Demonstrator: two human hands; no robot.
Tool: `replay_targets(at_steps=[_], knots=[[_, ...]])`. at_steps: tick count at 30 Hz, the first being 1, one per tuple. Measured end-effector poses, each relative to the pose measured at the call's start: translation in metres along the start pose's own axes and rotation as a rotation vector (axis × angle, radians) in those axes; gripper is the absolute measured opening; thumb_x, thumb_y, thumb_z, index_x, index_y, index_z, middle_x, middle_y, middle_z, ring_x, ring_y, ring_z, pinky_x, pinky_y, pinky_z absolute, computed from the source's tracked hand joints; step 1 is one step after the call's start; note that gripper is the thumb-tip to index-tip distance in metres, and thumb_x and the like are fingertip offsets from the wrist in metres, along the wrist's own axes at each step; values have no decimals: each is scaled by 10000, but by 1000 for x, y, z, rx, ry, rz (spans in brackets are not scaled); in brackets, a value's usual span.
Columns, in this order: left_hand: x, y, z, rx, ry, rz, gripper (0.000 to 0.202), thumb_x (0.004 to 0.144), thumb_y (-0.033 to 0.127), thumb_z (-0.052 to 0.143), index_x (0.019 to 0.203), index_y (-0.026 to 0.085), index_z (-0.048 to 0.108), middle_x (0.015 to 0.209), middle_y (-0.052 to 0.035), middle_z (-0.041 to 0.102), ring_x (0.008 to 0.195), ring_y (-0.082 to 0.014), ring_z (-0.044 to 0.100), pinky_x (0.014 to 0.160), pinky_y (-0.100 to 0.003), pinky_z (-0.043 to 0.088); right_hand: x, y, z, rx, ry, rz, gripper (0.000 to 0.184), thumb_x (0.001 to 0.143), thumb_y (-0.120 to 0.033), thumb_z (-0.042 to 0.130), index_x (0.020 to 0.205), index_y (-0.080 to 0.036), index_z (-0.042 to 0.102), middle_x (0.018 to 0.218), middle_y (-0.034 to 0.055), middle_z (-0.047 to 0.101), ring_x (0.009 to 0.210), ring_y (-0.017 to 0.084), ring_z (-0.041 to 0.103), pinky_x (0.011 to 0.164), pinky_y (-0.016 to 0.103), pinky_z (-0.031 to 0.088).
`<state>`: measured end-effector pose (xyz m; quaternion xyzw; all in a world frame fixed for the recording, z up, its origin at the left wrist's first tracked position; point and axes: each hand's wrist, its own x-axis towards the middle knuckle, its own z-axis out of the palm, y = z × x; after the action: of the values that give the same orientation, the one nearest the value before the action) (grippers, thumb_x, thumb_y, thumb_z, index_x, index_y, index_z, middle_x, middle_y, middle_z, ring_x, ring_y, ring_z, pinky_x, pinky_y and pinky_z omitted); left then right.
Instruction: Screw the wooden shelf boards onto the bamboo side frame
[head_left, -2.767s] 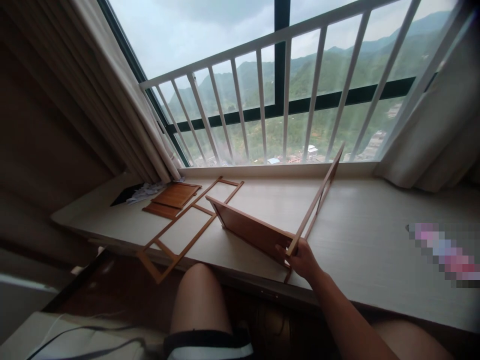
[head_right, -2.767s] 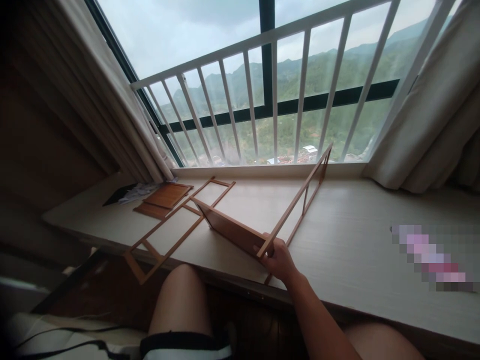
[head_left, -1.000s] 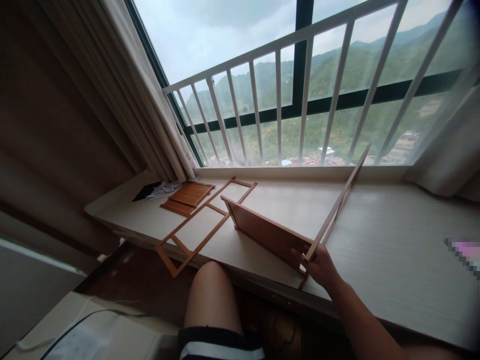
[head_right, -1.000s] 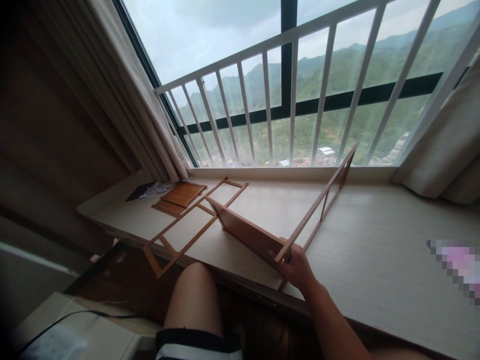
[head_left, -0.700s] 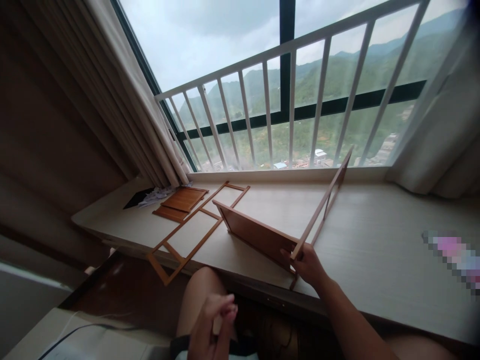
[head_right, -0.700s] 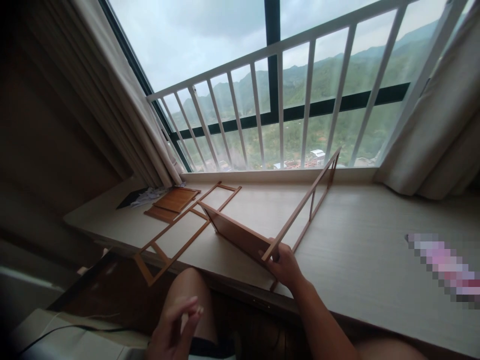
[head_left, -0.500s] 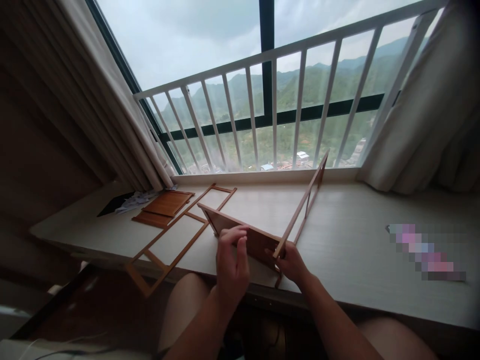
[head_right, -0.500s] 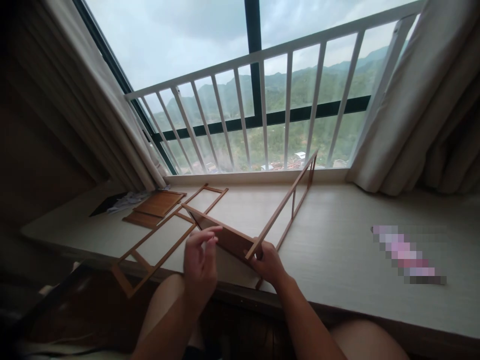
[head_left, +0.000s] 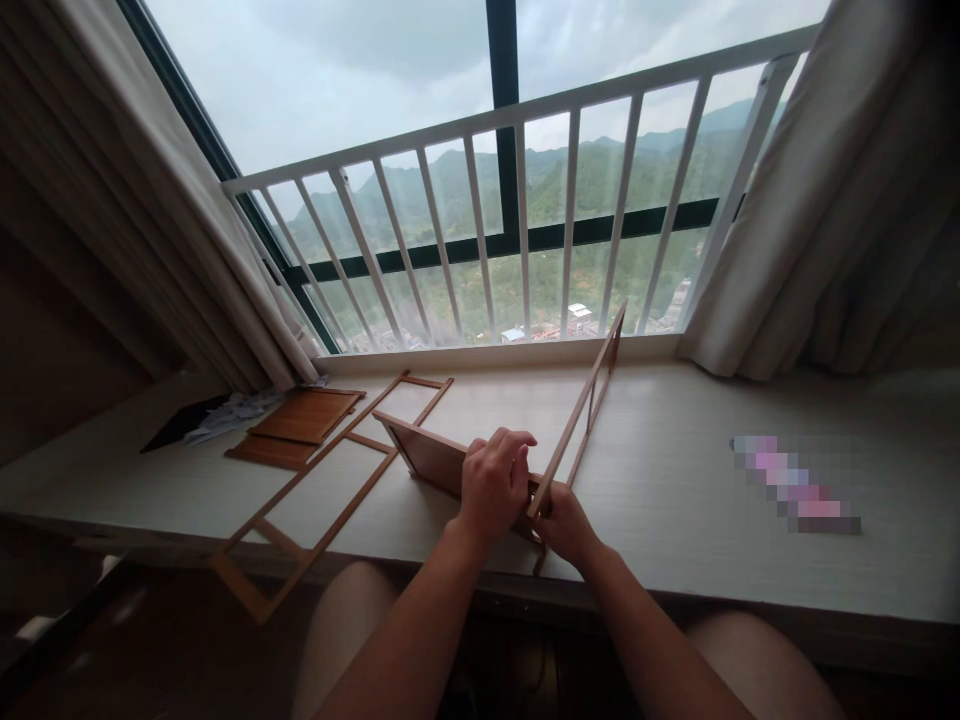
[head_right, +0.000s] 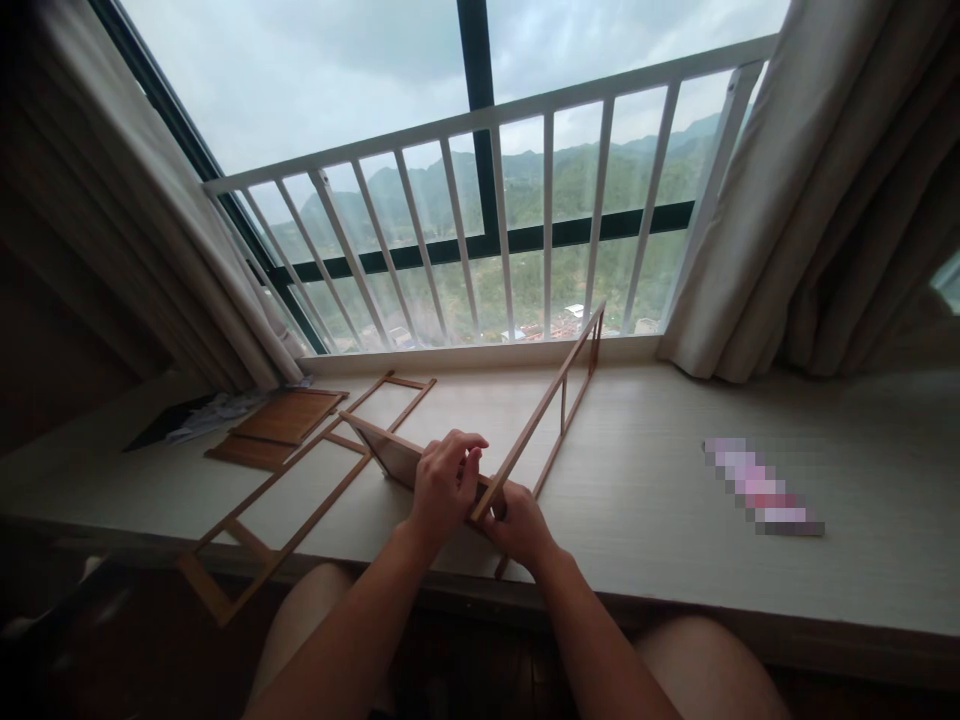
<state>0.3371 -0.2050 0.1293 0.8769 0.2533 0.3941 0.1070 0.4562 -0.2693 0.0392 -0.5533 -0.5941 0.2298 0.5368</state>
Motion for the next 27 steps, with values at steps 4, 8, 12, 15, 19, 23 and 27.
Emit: replay_targets(at_steps=[4, 8, 12, 15, 19, 23, 27], knots=[[1, -1, 2, 2, 13, 3, 175, 960, 167, 449, 1003, 214, 612, 953, -21, 688, 772, -134, 607, 794, -317, 400, -6, -1, -8, -42, -8, 31, 221, 743, -254, 700, 955, -192, 683, 682, -18, 631, 630, 147, 560, 626, 253, 485], [0, -2, 4, -4, 34, 11, 166, 957, 171, 456, 1001, 210, 611, 924, -16, 683, 735, -128, 599, 795, -312, 395, -13, -3, -16, -113, 16, 88, 239, 740, -293, 745, 942, -200, 657, 783, 9, 685, 685, 171, 607, 676, 281, 497], [-1, -2, 4, -10, 49, 24, 163, 954, 168, 461, 992, 206, 615, 904, -17, 679, 721, -124, 595, 793, -308, 395, -11, -8, -16, -91, -13, 88, 140, 807, -243, 657, 940, -205, 640, 819, 19, 695, 747, 187, 632, 705, 288, 491], [-1, -4, 2, -13, 42, 47, 161, 951, 161, 464, 990, 207, 614, 922, -21, 681, 728, -125, 596, 789, -298, 404, -6, -13, -15, -70, -57, 105, 126, 806, -200, 646, 931, -211, 628, 809, 5, 692, 740, 176, 623, 685, 265, 467], [-1, -5, 0, -6, 40, 76, 161, 937, 145, 476, 992, 214, 610, 937, -20, 681, 739, -132, 583, 765, -284, 417, -2, -17, -17, -104, -117, 131, 121, 787, -219, 695, 896, -214, 644, 825, 5, 690, 746, 172, 609, 658, 247, 438], [-1, -5, 1, 0, 49, 91, 170, 920, 117, 481, 978, 218, 605, 917, -14, 674, 740, -132, 578, 747, -273, 424, -2, -16, -23, -120, -205, 159, 191, 744, -253, 758, 882, -195, 639, 763, -14, 659, 690, 146, 561, 622, 232, 409], [3, -3, 4, -10, 43, 100, 150, 934, 138, 477, 977, 219, 595, 920, -1, 671, 645, -96, 551, 646, -236, 415, -2, -12, -26, -178, -233, 189, 216, 720, -277, 776, 858, -181, 638, 682, -26, 611, 620, 123, 492, 576, 226, 372]])
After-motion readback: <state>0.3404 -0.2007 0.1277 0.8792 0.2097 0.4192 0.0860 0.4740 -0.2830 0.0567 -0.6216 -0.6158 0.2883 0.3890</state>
